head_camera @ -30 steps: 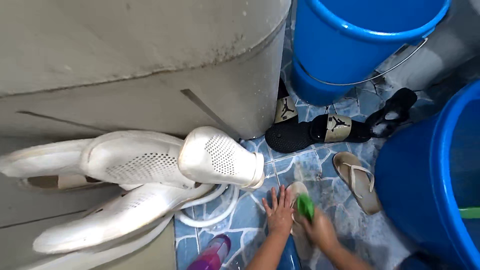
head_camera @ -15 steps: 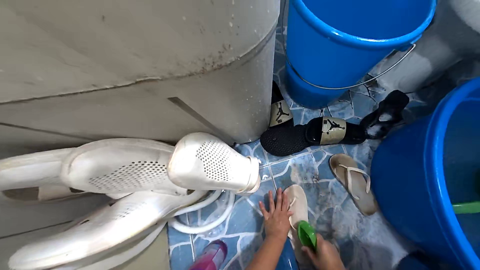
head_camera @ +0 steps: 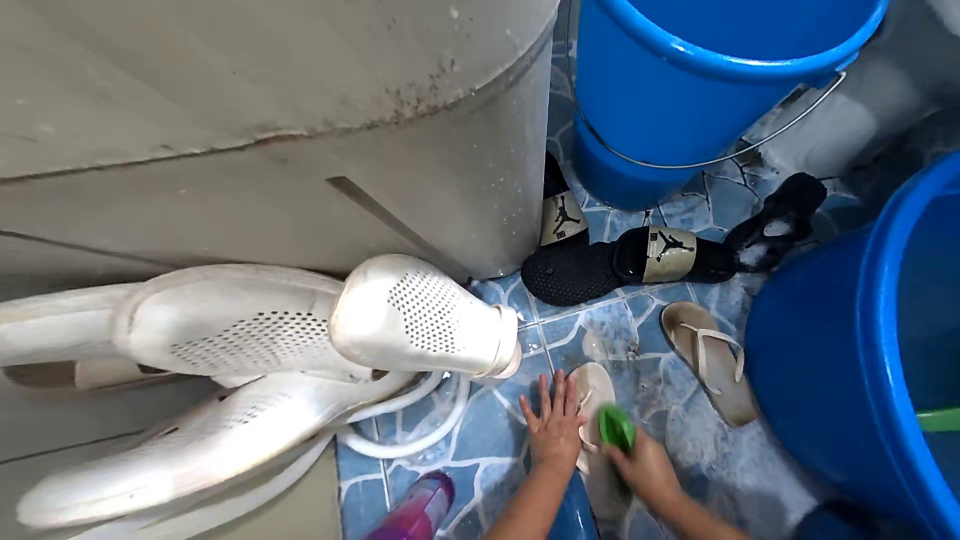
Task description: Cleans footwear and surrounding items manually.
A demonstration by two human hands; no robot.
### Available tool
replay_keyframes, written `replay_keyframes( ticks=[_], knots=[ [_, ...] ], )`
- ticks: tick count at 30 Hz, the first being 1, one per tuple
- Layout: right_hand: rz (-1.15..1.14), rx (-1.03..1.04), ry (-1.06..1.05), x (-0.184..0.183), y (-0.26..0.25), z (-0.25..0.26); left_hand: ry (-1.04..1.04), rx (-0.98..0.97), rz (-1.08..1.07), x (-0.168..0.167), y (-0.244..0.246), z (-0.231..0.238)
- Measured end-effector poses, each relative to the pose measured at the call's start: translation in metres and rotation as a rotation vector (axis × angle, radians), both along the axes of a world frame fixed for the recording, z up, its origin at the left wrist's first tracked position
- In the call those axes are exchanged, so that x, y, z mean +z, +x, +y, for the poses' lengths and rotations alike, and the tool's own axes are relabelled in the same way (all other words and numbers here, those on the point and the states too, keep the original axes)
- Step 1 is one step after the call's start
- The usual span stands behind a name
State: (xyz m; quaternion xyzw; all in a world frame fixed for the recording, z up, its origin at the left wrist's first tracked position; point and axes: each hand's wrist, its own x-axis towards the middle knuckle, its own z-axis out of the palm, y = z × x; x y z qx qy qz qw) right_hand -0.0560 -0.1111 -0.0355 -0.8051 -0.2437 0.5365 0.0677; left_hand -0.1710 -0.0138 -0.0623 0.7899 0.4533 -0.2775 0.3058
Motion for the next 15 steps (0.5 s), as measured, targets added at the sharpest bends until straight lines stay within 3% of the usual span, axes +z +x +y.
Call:
replay_keyframes(
  ticks=[4,6,9,11,13,15],
  knots=[
    [-0.149,-0.061,0.117,-0.015,0.034,0.121,-0.007,-0.013,0.064,0.001,0.004,0.000],
    [-0.171,0.034,0.117,-0.011,0.028,0.112,-0.009,-0.020,0.080,0.002,0.004,0.003],
    [-0.056,0.184,0.023,0.001,0.002,0.004,0.004,-0.006,0.023,0.001,0.003,0.002],
    [0.017,0.181,-0.061,0.007,-0.011,-0.041,0.012,-0.007,-0.002,-0.001,0.003,0.001],
    [0.018,0.150,-0.028,0.000,0.001,-0.013,0.024,0.008,-0.020,-0.003,0.004,0.001],
    [-0.022,0.103,0.022,-0.005,0.021,0.055,-0.005,0.014,0.012,-0.001,0.004,0.002]
  ],
)
